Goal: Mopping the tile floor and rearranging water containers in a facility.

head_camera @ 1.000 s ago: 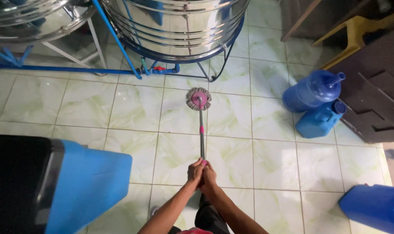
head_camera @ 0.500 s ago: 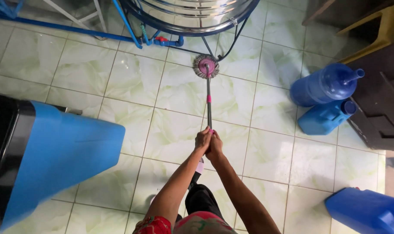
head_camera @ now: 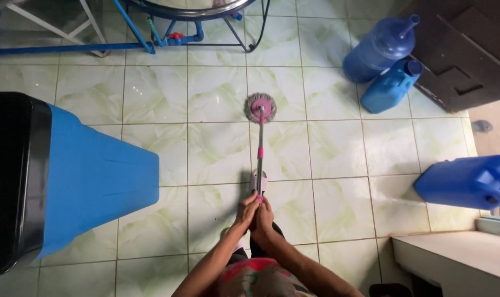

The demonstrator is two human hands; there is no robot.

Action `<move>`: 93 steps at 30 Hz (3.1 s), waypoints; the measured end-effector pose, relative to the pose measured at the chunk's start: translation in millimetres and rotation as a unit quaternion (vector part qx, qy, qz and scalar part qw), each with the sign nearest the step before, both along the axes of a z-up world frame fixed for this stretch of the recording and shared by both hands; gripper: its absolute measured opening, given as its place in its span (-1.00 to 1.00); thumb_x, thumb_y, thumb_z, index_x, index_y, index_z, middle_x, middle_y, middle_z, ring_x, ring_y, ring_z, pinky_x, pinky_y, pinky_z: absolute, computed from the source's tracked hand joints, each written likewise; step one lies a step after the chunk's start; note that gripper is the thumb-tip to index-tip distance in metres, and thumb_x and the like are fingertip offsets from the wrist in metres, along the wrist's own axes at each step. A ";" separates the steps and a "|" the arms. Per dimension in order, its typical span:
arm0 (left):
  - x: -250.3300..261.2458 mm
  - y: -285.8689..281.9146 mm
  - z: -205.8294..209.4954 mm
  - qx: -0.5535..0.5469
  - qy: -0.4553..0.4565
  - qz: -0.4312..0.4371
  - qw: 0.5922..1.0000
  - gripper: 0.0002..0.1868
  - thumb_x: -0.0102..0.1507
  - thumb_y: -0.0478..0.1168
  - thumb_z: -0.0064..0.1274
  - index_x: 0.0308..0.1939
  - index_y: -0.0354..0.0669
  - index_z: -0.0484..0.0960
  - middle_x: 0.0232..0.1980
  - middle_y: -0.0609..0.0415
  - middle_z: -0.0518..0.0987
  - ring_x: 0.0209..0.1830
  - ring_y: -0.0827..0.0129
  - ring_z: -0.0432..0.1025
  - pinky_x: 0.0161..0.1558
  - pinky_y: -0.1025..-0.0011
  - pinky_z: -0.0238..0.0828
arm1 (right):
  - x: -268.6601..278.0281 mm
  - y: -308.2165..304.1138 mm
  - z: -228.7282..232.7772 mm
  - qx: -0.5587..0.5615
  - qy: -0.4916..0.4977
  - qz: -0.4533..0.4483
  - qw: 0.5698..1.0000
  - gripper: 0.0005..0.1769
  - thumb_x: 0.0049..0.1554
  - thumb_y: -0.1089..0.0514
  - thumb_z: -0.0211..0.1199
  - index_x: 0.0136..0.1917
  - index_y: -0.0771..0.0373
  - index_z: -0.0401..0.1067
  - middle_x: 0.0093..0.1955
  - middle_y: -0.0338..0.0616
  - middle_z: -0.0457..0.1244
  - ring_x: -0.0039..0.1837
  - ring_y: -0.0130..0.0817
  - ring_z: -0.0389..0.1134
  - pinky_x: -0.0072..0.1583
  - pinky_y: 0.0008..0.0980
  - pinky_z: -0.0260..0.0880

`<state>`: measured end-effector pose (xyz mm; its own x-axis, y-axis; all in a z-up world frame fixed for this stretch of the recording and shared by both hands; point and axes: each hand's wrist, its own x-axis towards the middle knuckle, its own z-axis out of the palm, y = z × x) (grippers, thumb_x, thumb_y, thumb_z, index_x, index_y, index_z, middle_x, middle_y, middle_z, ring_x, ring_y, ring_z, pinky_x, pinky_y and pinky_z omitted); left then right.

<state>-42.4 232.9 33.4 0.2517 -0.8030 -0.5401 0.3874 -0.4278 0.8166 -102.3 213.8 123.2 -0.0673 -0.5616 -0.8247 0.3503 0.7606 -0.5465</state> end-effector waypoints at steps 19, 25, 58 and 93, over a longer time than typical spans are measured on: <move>-52.4 -47.3 93.6 0.067 0.010 -0.077 0.995 -0.46 0.29 -0.11 0.05 0.35 -0.15 0.53 0.09 -0.01 0.71 -0.03 0.39 0.54 0.00 0.47 0.47 | -64.3 -32.1 46.1 0.034 -0.039 -0.092 0.994 -0.50 0.33 0.11 -0.08 0.52 -0.04 0.25 0.23 -0.20 0.32 0.20 -0.25 0.34 0.20 -0.20 0.40; -80.4 -167.6 93.9 0.100 -0.004 -0.075 0.992 -0.54 0.31 -0.05 0.05 0.20 -0.23 0.62 -0.09 -0.02 0.70 -0.18 0.36 0.51 -0.16 0.40 0.46 | -99.7 -149.8 15.4 0.002 -0.049 -0.091 0.995 -0.47 0.32 0.17 -0.08 0.54 0.01 0.23 0.22 -0.16 0.31 0.18 -0.25 0.33 0.17 -0.21 0.41; -247.1 -440.1 72.0 0.117 0.158 0.089 0.976 -0.43 0.41 -0.13 -0.09 0.53 0.18 0.31 0.46 0.16 0.43 0.34 0.32 0.38 0.27 0.38 0.29 | -247.2 -446.0 33.0 -0.002 -0.052 0.067 0.996 -0.39 0.31 0.22 -0.12 0.62 0.03 0.08 0.49 0.00 0.22 0.39 -0.09 0.28 0.32 -0.16 0.35; -124.3 -687.6 0.2 0.101 0.232 0.268 0.930 -0.54 0.31 -0.17 0.06 0.32 0.11 0.56 0.21 0.10 0.65 0.06 0.40 0.50 0.09 0.43 0.44 | -110.0 -696.4 -35.2 0.000 0.024 0.171 0.985 -0.45 0.32 0.13 -0.05 0.56 -0.04 0.26 0.32 -0.11 0.31 0.24 -0.30 0.33 0.23 -0.32 0.40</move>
